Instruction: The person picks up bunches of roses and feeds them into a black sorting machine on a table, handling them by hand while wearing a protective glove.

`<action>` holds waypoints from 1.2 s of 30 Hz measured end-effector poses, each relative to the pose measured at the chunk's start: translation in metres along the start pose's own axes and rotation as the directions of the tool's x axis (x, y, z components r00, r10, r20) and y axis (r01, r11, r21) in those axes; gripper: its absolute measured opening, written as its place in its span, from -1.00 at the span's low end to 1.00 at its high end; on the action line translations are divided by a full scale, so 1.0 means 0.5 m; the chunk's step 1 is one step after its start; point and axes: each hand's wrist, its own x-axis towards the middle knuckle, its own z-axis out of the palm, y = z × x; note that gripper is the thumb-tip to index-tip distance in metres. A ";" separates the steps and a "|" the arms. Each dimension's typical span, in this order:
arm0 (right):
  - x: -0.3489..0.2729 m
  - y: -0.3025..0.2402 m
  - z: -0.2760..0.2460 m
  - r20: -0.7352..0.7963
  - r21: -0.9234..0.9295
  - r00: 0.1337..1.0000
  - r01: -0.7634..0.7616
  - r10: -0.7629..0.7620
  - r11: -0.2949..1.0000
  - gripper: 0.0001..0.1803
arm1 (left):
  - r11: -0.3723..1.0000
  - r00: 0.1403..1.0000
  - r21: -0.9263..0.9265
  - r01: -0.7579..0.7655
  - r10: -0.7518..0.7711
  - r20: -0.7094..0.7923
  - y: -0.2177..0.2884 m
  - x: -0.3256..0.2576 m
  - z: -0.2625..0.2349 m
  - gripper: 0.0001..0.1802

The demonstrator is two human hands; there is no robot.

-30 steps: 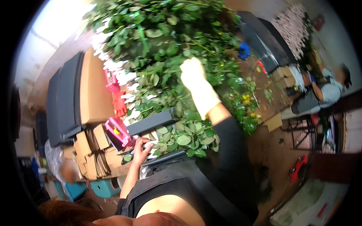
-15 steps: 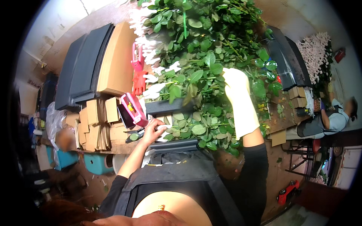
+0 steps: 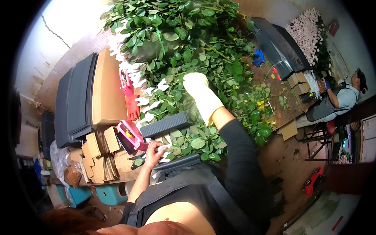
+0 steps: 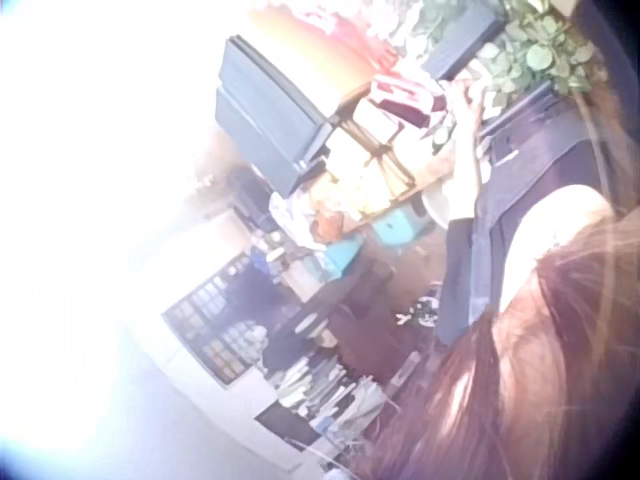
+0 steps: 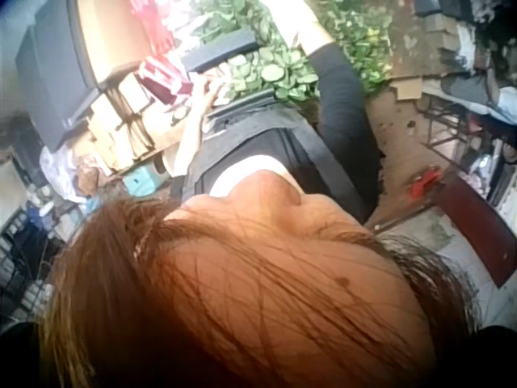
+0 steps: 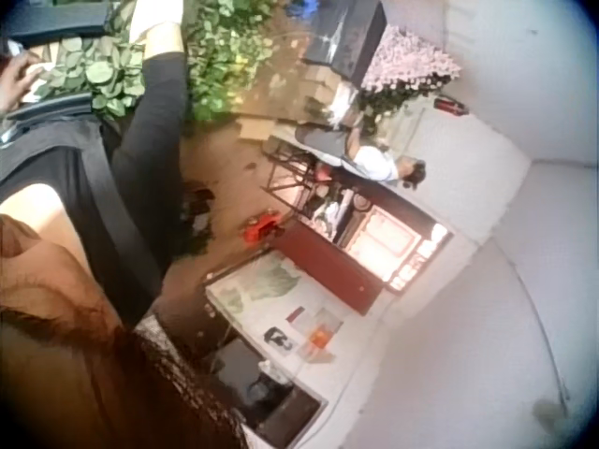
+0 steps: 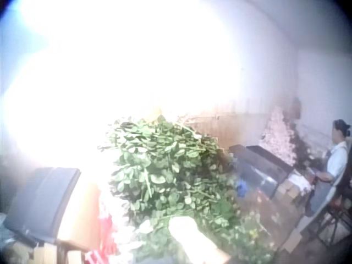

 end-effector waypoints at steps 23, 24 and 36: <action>-0.055 0.013 -0.013 -0.059 -0.174 0.991 0.107 -0.119 0.979 -0.81 | 0.991 0.995 -0.091 0.099 -0.101 -0.010 0.004 -0.020 -0.004 -0.75; -0.069 0.030 -0.032 -0.263 -0.293 0.932 0.170 -0.250 0.941 -0.77 | 0.995 0.998 -0.072 0.063 -0.064 -0.013 0.004 -0.015 0.002 -0.75; -0.113 0.041 -0.122 0.158 0.832 0.872 0.136 0.463 -0.538 -0.50 | 0.997 0.997 -0.046 0.064 -0.066 -0.039 -0.021 -0.023 0.000 -0.75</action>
